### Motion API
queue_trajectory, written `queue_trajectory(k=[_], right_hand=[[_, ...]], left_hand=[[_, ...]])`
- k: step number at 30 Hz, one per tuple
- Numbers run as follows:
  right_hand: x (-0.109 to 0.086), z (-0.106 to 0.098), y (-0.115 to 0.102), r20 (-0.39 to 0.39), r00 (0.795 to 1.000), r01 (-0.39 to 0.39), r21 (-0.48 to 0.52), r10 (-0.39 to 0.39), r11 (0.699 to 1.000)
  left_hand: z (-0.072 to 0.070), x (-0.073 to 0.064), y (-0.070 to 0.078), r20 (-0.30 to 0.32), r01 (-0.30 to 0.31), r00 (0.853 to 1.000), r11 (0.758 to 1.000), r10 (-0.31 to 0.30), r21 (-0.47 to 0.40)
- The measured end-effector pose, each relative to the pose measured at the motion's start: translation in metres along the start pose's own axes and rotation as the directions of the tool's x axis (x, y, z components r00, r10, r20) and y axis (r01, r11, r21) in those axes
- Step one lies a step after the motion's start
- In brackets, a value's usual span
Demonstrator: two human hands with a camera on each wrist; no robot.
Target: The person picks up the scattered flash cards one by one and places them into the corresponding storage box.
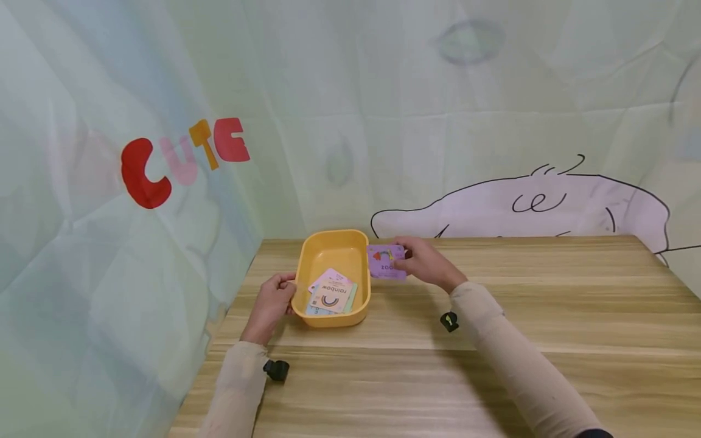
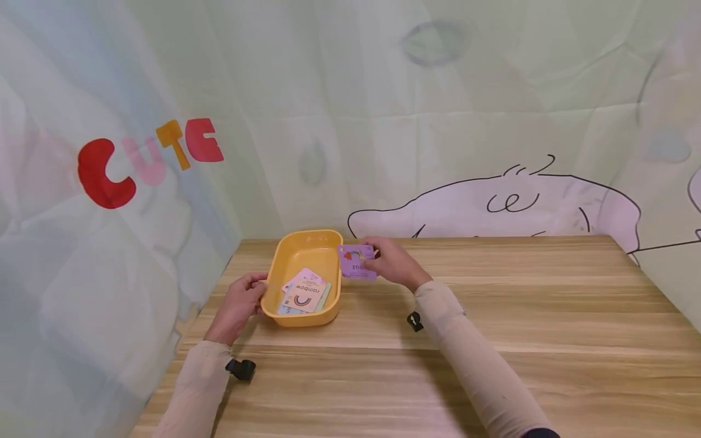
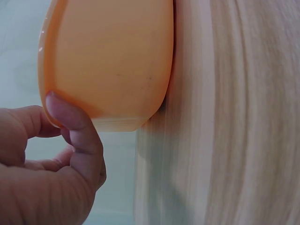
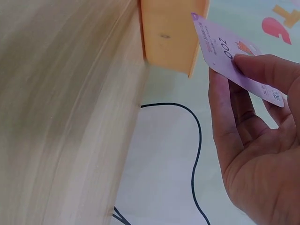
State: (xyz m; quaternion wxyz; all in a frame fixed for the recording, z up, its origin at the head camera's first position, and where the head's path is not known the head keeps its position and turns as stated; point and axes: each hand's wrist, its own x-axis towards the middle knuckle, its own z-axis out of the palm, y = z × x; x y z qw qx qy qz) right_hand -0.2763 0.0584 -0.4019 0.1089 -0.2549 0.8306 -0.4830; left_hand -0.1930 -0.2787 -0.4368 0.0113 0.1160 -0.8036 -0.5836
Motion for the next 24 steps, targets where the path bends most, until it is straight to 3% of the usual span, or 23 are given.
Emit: queue_trajectory(k=[11,24], right_hand=[[0.007,0.001,-0.01,-0.031,0.999,0.037,-0.061,-0.039,0.997],[0.019,0.014,-0.025,-0.02,1.0,0.012,0.009,-0.012,1.0]], left_hand=[[0.001,-0.001,0.001,-0.004,0.004,1.0,1.0,-0.004,0.007],[0.001,0.0,0.0,-0.009,0.01,1.0,1.0,-0.01,-0.006]])
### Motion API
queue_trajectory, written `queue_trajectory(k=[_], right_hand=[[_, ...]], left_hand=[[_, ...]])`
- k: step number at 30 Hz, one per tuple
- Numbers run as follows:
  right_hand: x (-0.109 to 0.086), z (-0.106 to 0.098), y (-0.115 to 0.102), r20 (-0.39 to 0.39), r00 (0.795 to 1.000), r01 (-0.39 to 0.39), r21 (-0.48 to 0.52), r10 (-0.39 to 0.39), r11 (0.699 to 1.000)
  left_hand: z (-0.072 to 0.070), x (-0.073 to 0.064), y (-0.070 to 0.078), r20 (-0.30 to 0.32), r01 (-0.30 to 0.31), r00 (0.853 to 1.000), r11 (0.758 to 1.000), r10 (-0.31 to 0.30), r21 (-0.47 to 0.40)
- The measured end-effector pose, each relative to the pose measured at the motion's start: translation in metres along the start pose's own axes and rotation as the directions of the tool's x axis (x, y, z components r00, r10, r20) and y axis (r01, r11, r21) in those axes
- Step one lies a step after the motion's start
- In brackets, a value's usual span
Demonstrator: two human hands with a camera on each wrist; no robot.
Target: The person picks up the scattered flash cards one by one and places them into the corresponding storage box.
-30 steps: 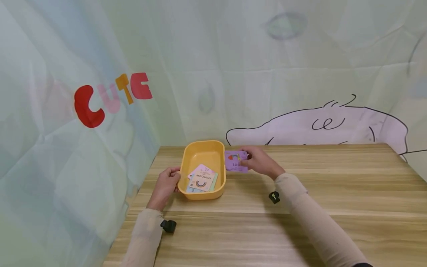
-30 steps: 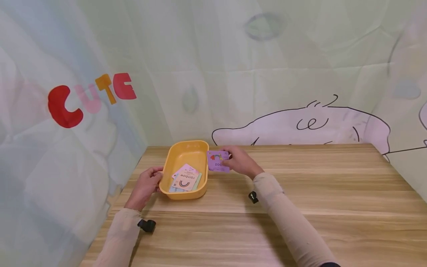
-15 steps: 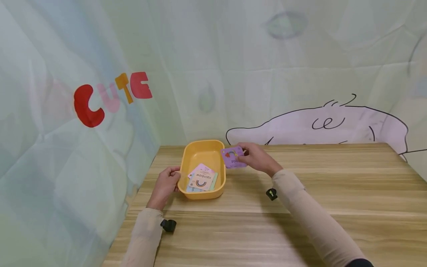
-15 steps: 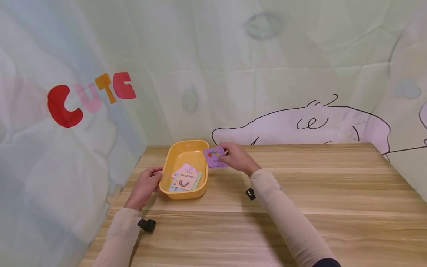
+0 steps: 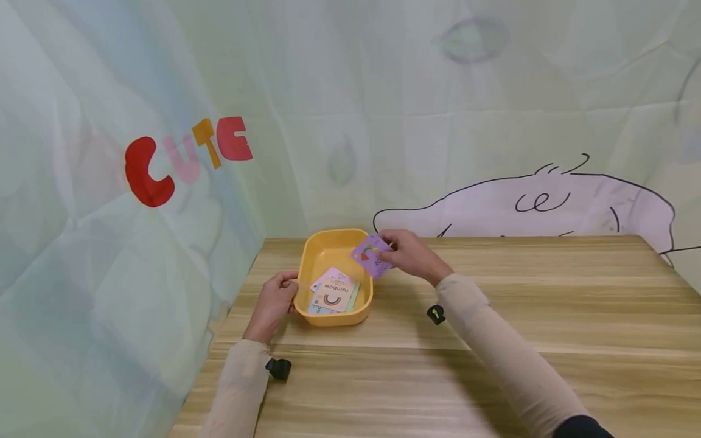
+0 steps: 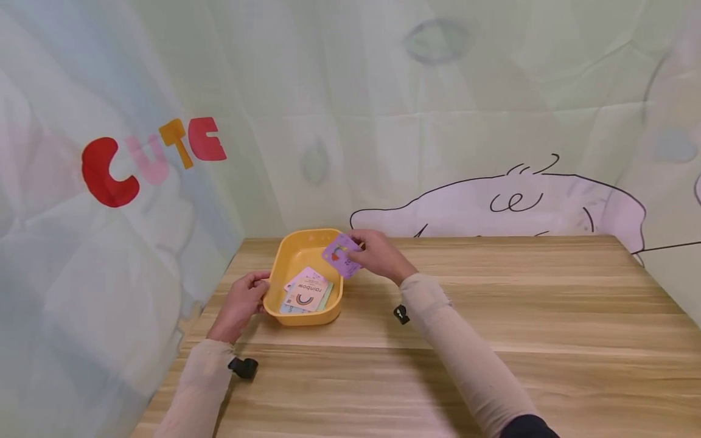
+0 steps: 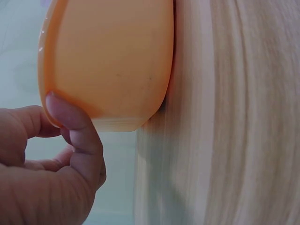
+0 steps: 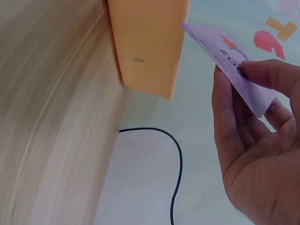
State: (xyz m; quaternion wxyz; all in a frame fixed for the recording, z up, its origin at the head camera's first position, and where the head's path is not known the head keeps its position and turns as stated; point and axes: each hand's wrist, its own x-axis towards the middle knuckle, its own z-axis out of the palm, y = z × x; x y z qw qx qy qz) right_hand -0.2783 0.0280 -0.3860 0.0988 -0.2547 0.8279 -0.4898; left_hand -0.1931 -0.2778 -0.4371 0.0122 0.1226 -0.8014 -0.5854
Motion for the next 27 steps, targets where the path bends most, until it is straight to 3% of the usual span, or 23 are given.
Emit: queue_trajectory(k=[16,27], right_hand=[[0.008,0.028,-0.002,-0.014,0.999,0.032,-0.058,-0.033,0.998],[0.017,0.043,-0.005,-0.031,0.999,0.03,-0.034,-0.031,0.999]], left_hand=[[-0.001,-0.001,-0.001,0.0,-0.018,1.0,1.0,0.018,0.004],[0.0,-0.002,0.002,0.001,-0.027,1.0,0.999,0.027,-0.02]])
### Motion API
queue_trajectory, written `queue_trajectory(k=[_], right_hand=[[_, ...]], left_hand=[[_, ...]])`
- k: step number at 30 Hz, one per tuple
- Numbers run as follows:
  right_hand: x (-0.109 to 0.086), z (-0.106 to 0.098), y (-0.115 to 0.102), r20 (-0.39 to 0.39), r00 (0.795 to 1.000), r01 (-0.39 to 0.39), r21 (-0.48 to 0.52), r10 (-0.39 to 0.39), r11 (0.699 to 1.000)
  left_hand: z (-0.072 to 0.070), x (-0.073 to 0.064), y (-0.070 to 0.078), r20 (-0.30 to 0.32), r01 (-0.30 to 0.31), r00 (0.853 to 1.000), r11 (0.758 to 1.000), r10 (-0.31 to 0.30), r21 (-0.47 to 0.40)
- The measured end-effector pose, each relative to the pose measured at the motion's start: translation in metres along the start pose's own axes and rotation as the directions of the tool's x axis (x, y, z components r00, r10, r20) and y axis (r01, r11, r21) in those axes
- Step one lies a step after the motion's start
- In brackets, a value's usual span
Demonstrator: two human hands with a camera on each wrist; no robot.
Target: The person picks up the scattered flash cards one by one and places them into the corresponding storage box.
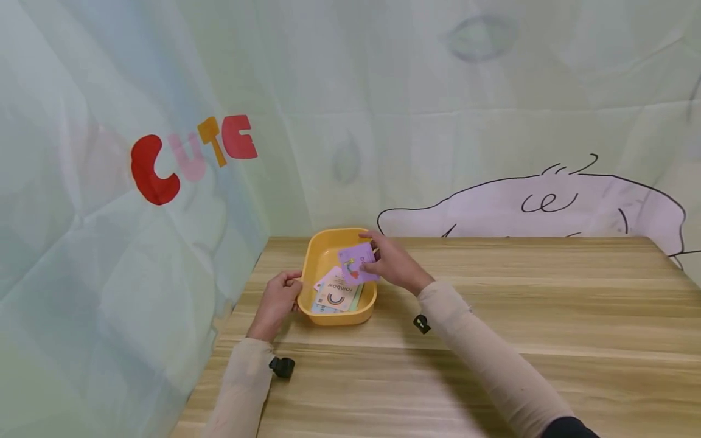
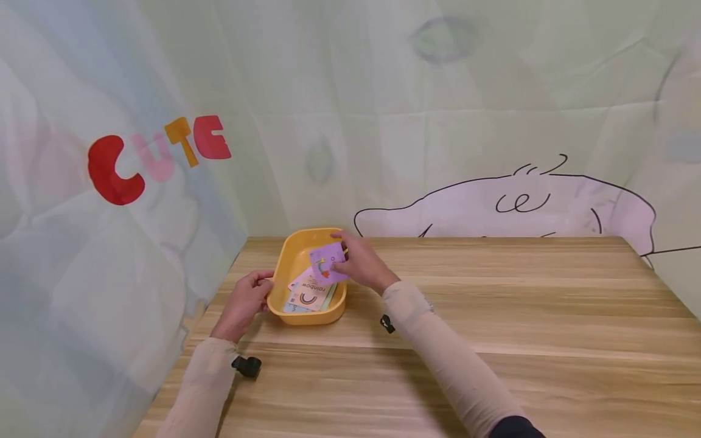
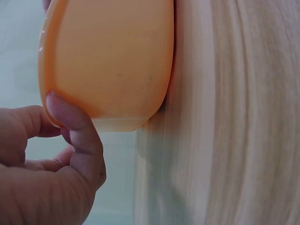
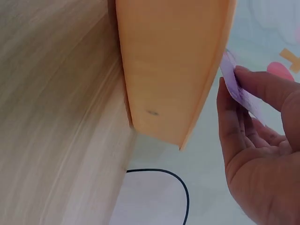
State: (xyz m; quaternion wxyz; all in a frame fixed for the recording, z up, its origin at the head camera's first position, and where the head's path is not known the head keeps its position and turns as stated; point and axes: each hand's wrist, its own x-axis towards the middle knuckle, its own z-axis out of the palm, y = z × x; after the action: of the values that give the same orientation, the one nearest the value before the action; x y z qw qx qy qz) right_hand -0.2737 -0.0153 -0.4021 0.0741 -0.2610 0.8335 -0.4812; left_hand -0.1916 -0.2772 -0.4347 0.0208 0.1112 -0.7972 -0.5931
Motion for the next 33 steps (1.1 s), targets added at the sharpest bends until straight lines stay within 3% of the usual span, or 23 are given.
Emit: queue_trajectory(k=[4,9,19,29,33], right_hand=[[0.001,0.003,0.004,-0.01,1.0,0.026,-0.016,-0.026,1.0],[-0.003,0.004,0.012,-0.009,1.0,-0.003,-0.078,0.002,0.997],[-0.009,0.001,0.015,-0.018,0.999,0.025,-0.061,-0.027,0.998],[-0.015,-0.007,0.014,0.015,1.0,0.013,-0.046,-0.013,0.999],[-0.02,-0.019,0.014,0.016,0.999,-0.027,-0.051,0.028,0.998]], left_hand=[[0.001,0.0,0.0,-0.002,0.0,1.0,1.0,0.0,0.005],[0.003,0.001,0.0,0.005,0.002,1.0,1.0,-0.002,0.013],[0.004,0.002,0.001,0.012,0.011,1.0,1.0,-0.011,0.016],[-0.008,-0.001,-0.002,0.025,0.034,0.999,0.999,-0.035,0.029],[-0.014,-0.001,-0.001,0.02,0.049,0.999,0.997,-0.05,0.065]])
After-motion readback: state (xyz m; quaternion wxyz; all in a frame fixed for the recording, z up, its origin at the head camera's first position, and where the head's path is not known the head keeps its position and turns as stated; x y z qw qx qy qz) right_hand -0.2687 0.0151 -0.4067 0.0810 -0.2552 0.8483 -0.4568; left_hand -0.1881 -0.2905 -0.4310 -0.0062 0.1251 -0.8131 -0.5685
